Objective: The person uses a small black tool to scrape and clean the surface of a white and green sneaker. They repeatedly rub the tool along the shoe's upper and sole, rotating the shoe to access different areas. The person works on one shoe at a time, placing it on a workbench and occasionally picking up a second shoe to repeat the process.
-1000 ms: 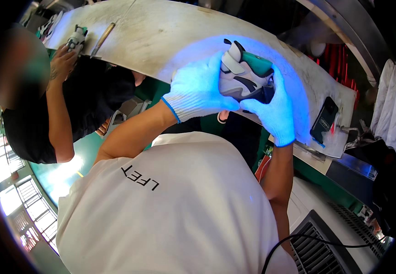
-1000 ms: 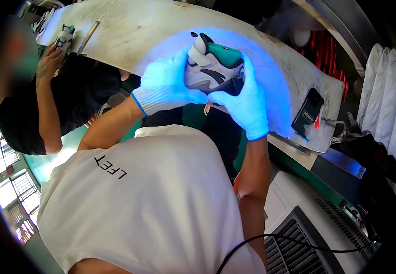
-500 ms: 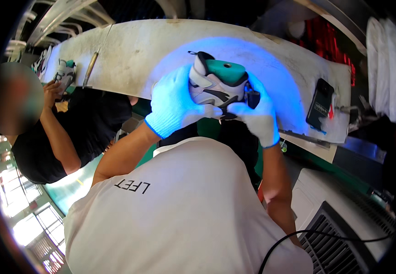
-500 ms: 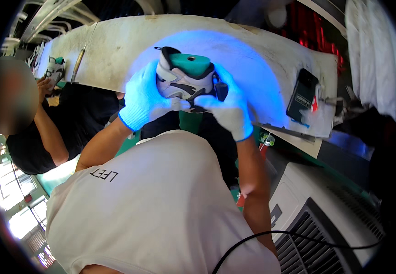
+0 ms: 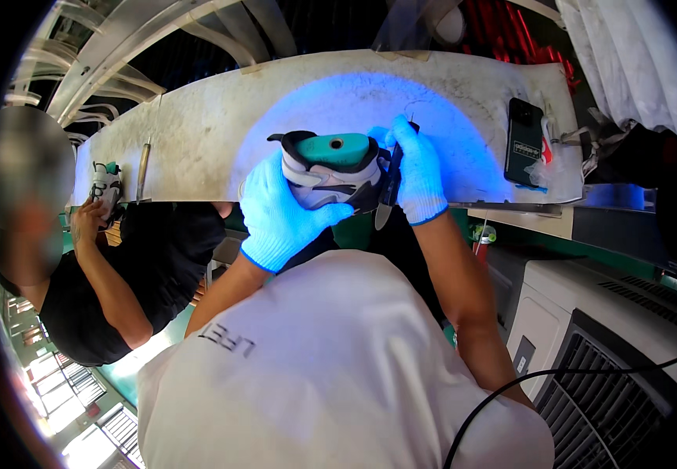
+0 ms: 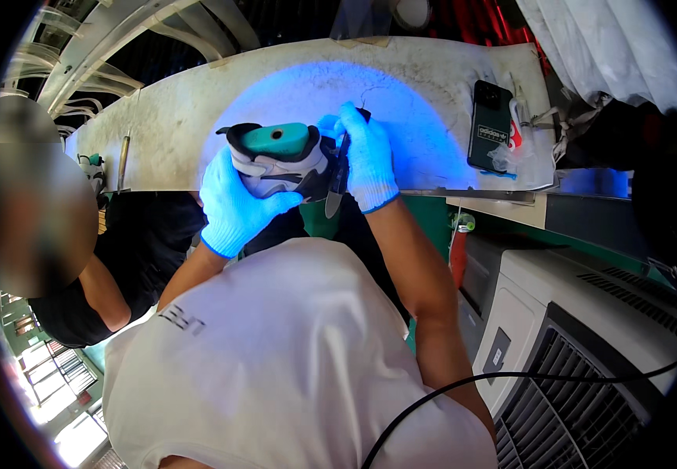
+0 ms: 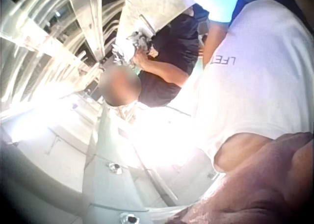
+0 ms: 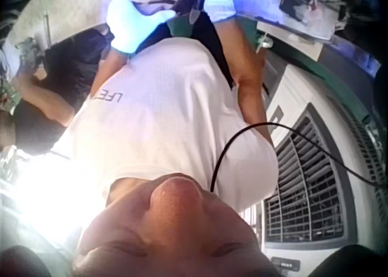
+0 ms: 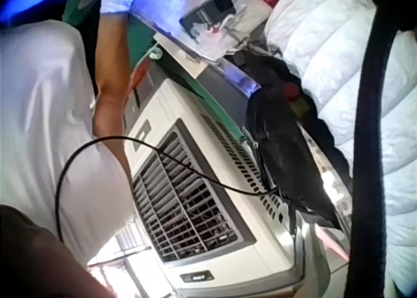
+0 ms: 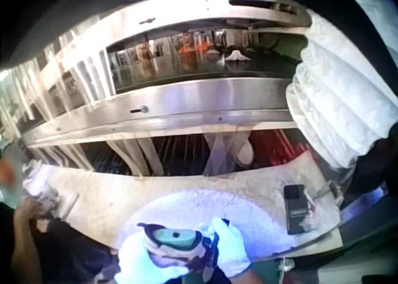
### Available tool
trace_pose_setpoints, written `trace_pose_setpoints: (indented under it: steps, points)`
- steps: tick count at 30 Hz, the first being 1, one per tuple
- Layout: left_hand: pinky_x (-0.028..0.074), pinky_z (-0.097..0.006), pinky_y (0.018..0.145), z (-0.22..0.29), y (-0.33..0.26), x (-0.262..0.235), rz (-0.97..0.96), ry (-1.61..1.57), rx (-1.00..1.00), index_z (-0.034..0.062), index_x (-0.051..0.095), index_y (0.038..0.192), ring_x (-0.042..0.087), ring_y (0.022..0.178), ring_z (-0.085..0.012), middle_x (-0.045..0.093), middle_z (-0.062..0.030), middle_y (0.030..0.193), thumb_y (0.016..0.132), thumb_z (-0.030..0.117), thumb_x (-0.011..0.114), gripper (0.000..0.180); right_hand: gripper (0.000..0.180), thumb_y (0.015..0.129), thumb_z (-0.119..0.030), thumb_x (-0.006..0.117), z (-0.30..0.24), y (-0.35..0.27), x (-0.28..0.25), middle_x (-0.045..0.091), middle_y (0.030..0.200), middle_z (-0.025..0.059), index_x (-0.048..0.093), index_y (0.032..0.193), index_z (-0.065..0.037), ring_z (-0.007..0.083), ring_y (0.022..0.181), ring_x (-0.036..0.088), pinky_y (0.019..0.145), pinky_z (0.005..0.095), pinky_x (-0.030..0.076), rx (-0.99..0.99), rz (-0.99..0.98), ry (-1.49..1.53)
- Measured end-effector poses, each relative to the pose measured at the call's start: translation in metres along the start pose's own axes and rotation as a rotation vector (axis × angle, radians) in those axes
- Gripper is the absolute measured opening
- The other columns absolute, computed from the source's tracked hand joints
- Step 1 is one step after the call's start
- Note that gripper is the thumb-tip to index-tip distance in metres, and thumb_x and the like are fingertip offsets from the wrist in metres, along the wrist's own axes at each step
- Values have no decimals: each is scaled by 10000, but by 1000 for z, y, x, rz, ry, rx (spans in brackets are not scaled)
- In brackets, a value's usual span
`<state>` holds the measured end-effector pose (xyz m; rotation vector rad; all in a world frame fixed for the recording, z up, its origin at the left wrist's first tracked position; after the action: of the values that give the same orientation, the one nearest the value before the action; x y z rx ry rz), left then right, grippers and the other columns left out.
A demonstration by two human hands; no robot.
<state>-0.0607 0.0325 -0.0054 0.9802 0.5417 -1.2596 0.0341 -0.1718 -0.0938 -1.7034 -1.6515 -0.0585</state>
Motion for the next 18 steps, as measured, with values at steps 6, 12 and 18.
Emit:
trace_pose_setpoints:
  steps: [6, 12, 18]
  points:
    - [602, -450, 922, -6, -22, 19, 104, 68, -23, 40, 653, 1314, 749, 1070, -354, 735, -155, 1199, 493, 473, 1133, 1045, 303, 1050, -289, 720, 2, -14, 10, 755, 869, 97, 731, 934, -10, 176, 820, 711, 788, 330, 566, -158, 20, -182]
    - [620, -423, 895, -41, 5, 20, 109, -117, 195, 19, 663, 1271, 752, 1015, -329, 721, -125, 1159, 507, 399, 1148, 981, 299, 1103, -249, 655, 5, -7, 13, 740, 953, 128, 703, 998, 26, 239, 895, 752, 864, 378, 622, -134, -54, 23]
    - [516, -471, 803, -63, -12, 19, 61, 78, 349, 115, 778, 1033, 660, 861, -323, 645, -79, 950, 635, 574, 988, 642, 268, 1080, -219, 670, 1, 4, 12, 762, 1118, 162, 703, 1036, 43, 259, 1074, 750, 1007, 414, 618, -42, -221, -120]
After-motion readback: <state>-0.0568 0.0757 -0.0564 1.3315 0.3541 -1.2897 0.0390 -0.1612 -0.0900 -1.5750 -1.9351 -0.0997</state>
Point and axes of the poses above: each hand's wrist, its own y-axis towards the middle knuckle, its own x-axis out of the palm, z = x × y, the point moved 3 cm from there along y, towards the middle knuckle
